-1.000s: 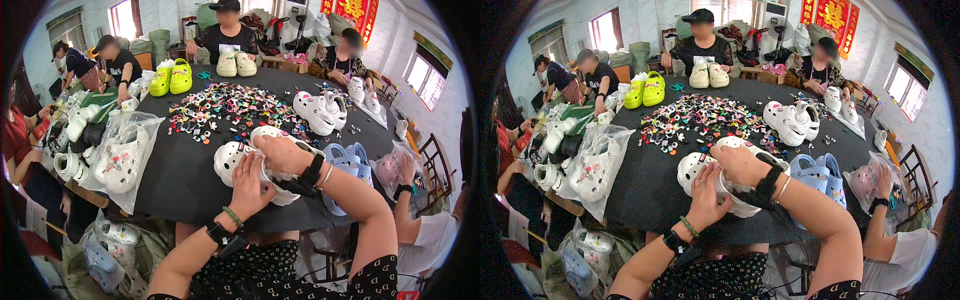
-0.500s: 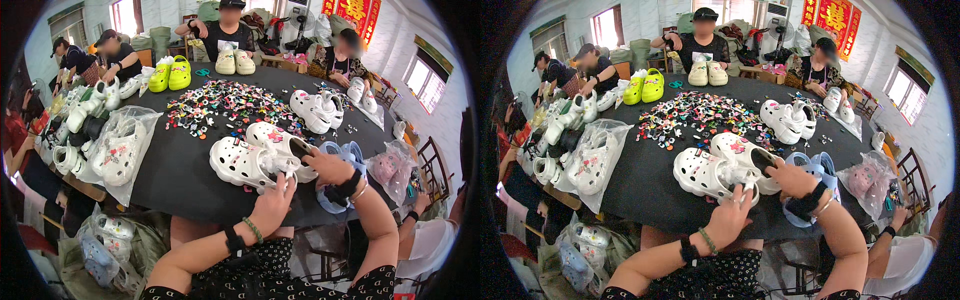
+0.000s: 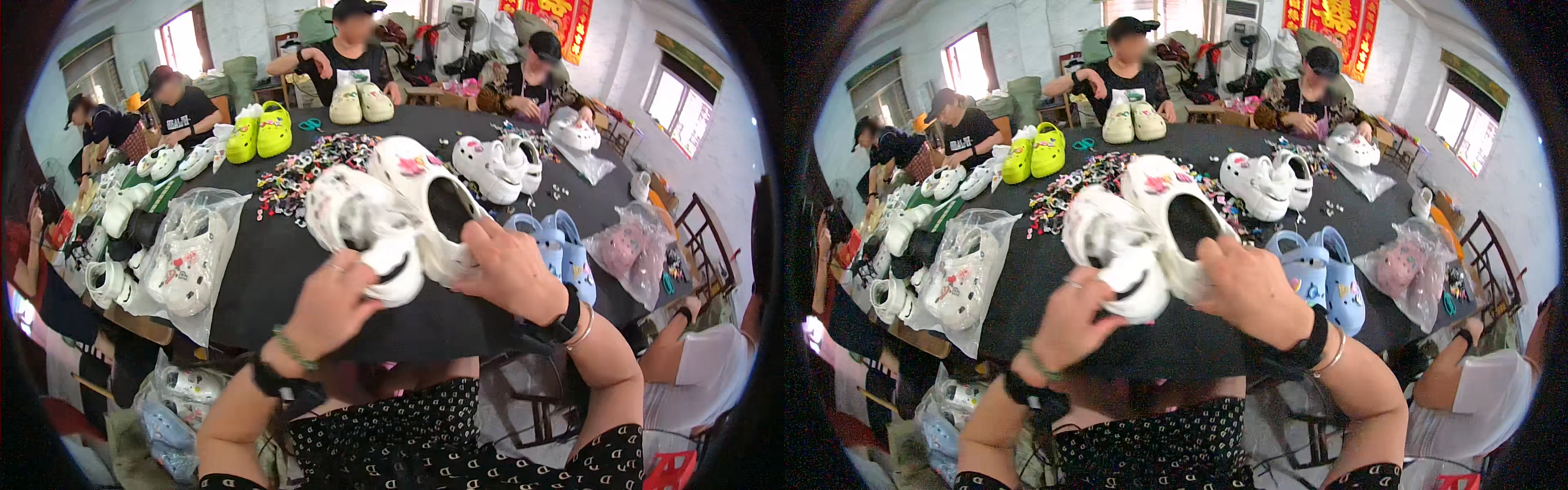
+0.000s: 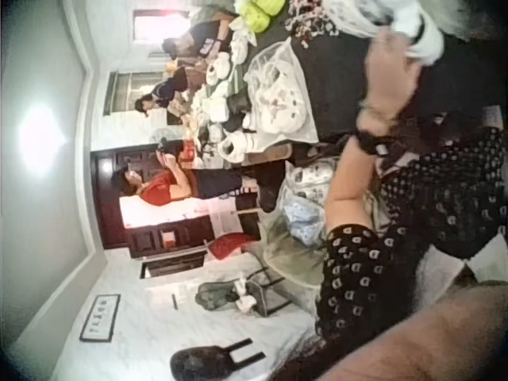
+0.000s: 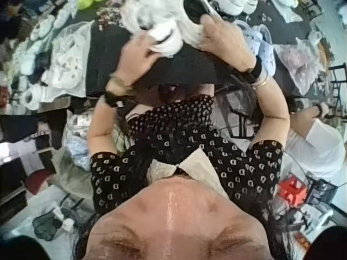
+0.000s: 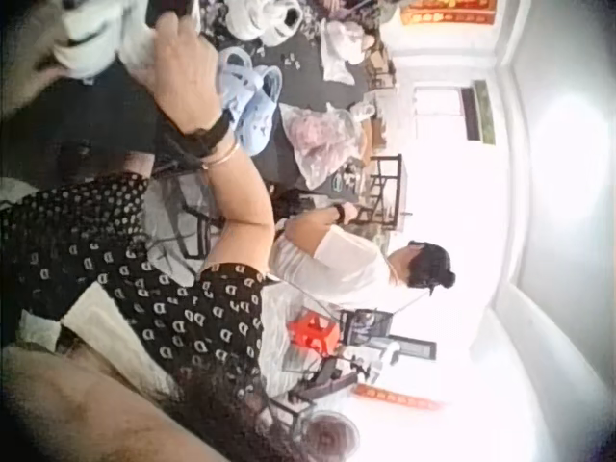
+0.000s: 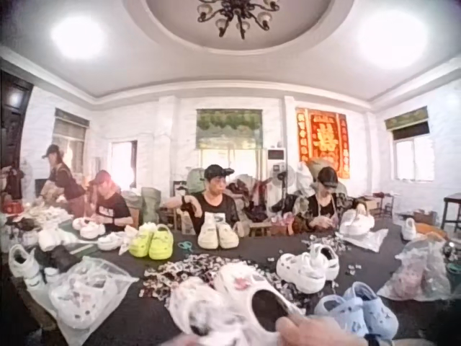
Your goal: Attaching decorative charms to rubber clogs.
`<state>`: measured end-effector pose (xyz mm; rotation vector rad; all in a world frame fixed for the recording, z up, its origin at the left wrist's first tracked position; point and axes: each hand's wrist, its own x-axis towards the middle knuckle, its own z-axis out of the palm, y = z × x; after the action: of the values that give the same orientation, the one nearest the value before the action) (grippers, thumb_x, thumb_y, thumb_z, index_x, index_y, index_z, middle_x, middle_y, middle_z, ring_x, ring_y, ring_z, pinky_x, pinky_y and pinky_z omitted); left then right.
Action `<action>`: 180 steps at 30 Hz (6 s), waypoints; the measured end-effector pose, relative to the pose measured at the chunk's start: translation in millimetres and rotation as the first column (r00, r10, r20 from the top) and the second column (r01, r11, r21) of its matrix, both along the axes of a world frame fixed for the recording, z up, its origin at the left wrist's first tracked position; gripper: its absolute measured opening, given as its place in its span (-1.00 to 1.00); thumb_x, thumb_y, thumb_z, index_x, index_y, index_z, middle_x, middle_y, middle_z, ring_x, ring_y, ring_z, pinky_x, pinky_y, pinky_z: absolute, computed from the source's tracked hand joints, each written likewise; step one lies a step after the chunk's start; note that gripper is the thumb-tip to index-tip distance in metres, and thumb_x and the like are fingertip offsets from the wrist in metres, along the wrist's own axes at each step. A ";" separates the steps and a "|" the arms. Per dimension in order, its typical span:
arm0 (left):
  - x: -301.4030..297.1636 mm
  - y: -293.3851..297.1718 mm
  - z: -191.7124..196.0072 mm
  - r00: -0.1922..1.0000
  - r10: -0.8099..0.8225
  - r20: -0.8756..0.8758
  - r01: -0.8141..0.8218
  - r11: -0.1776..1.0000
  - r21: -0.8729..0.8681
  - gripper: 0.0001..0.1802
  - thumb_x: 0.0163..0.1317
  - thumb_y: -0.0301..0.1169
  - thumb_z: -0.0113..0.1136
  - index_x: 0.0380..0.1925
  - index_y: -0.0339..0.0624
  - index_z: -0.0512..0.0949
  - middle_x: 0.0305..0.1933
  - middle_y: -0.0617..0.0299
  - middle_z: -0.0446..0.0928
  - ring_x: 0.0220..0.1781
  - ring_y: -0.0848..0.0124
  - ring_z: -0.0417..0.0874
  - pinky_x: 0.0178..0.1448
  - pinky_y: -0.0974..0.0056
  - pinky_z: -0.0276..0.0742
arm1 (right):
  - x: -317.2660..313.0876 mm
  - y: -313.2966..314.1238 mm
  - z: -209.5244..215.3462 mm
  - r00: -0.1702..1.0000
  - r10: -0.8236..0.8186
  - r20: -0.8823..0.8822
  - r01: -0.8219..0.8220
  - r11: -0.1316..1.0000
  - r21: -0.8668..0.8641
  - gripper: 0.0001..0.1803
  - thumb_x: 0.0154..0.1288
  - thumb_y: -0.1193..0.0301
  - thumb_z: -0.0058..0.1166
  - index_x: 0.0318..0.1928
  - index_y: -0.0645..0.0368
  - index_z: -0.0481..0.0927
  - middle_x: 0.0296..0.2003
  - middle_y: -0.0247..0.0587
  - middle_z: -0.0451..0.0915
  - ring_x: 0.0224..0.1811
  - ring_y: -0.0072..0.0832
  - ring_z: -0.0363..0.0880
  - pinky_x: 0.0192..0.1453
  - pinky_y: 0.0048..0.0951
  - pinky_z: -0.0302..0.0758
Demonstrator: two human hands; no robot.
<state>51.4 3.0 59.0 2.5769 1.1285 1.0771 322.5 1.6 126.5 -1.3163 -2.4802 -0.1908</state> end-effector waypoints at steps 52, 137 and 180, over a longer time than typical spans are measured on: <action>-149.8 22.8 -29.6 0.815 0.457 -0.356 -0.490 0.871 -0.004 -0.20 -0.18 -0.43 0.46 0.13 -0.31 0.33 0.09 -0.16 0.35 0.17 -0.13 0.38 0.27 0.02 0.35 | 60.5 110.5 -131.1 0.997 0.021 -0.079 -0.054 0.892 -0.448 -0.75 -0.06 0.50 0.29 -0.29 0.20 0.60 -0.35 -0.05 0.64 -0.16 -0.09 0.63 -0.09 -0.14 0.53; -128.1 85.3 -45.7 0.744 0.623 0.241 -0.451 0.735 -0.507 -0.68 -0.02 -0.26 0.44 -0.37 -0.28 0.67 -0.40 -0.01 0.66 -0.37 0.17 0.67 -0.20 0.15 0.52 | -231.6 205.4 -69.9 0.851 0.449 -0.274 -0.521 0.654 -0.548 -0.84 -0.03 0.58 0.38 -0.37 0.23 0.68 -0.48 -0.27 0.69 -0.47 -0.57 0.62 -0.38 -0.50 0.50; -129.1 93.3 -62.8 0.744 0.612 0.267 -0.475 0.766 -0.433 -0.66 0.01 -0.20 0.39 -0.29 -0.20 0.68 -0.32 -0.04 0.67 -0.24 0.06 0.70 -0.11 0.07 0.57 | -220.0 233.6 -77.6 0.956 0.195 -0.220 -0.289 0.487 -0.824 -0.08 0.00 0.13 0.46 0.33 0.10 0.29 0.18 -0.11 0.49 0.08 -0.38 0.52 0.10 -0.37 0.48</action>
<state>-77.7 96.3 -3.8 1.6735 1.8251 1.2867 102.5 235.2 48.9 -1.1470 -2.6897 1.3174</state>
